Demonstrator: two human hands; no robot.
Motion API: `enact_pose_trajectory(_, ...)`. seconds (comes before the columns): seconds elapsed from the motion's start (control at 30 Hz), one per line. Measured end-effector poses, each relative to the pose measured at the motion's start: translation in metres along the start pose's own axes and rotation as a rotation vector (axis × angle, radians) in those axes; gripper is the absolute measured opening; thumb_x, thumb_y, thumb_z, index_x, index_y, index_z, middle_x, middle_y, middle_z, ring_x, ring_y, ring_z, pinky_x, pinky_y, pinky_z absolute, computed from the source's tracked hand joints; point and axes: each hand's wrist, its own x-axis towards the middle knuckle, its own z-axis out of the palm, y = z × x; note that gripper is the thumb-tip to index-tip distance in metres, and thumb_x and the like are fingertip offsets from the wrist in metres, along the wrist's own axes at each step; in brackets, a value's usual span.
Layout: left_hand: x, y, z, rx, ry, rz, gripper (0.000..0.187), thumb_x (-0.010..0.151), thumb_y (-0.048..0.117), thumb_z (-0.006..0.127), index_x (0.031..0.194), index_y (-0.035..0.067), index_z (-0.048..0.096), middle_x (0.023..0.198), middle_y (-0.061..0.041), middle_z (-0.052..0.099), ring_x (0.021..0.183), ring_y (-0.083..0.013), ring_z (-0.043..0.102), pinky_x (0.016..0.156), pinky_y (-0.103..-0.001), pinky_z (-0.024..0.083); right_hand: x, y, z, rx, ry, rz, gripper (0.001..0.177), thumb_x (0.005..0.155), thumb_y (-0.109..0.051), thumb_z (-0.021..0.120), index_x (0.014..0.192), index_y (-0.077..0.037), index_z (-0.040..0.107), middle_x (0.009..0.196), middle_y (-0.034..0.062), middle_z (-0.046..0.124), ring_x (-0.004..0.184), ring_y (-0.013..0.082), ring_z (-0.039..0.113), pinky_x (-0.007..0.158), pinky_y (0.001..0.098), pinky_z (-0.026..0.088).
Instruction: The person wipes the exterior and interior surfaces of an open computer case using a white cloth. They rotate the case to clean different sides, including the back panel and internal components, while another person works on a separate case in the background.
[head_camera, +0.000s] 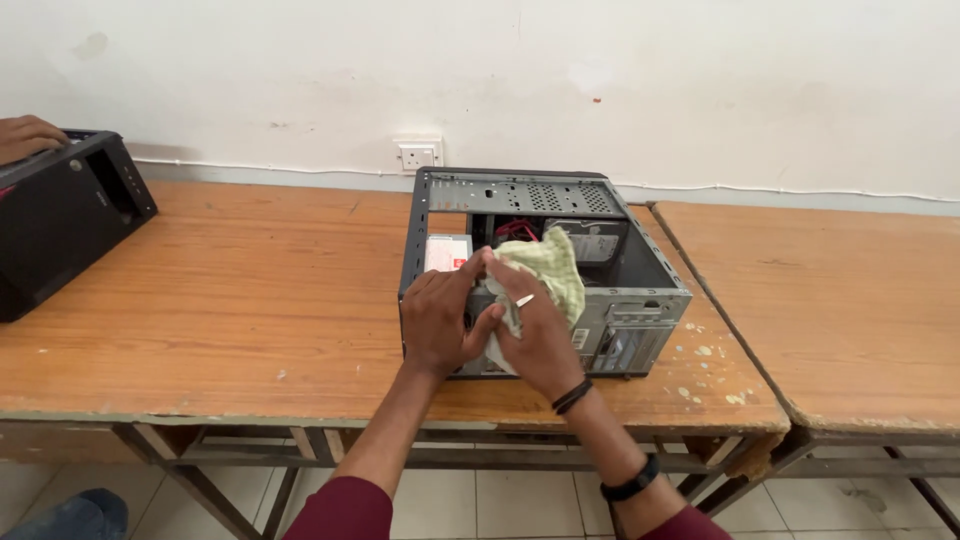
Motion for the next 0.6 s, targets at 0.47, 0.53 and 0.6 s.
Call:
enact_pose_trajectory(0.47,-0.017,0.041,0.013,-0.062,-0.088,-0.006,0.067,0.102,0.056,0.045,0.154,0.013,0.046,0.14,-0.013,0.061,0.121,-0.0297,0.061,0.108,-0.05,0.041,-0.013,0.039,-0.017,0.449,0.151,0.349,0.052,0.094,-0.012,0.057,0.145,-0.006,0.053,0.138,0.0128,0.063,0.122,0.0256,0.065,0.103,0.0396,0.056)
enact_pose_trajectory(0.53,-0.019,0.061,0.013,-0.087,-0.048,0.08,0.072,0.101,0.054,0.048,0.159,0.012,0.04,0.153,-0.016,0.05,0.136,-0.0338,0.053,0.114,-0.051,0.04,-0.003,0.023,-0.014,0.878,0.091,0.416,0.05,0.092,-0.014,0.056,0.141,-0.003,0.053,0.134,0.0136,0.064,0.115,0.0243,0.066,0.095,0.0394,0.058)
enact_pose_trajectory(0.6,-0.014,0.081,0.008,-0.19,0.142,-0.084,0.071,0.105,0.048,0.059,0.16,0.01,0.035,0.157,-0.02,0.039,0.145,-0.0421,0.041,0.118,-0.053,0.036,0.003,0.02,-0.01,1.4,0.038,0.497,0.043,0.095,-0.011,0.056,0.137,-0.006,0.05,0.127,0.0102,0.064,0.116,0.0222,0.064,0.099,0.0351,0.057)
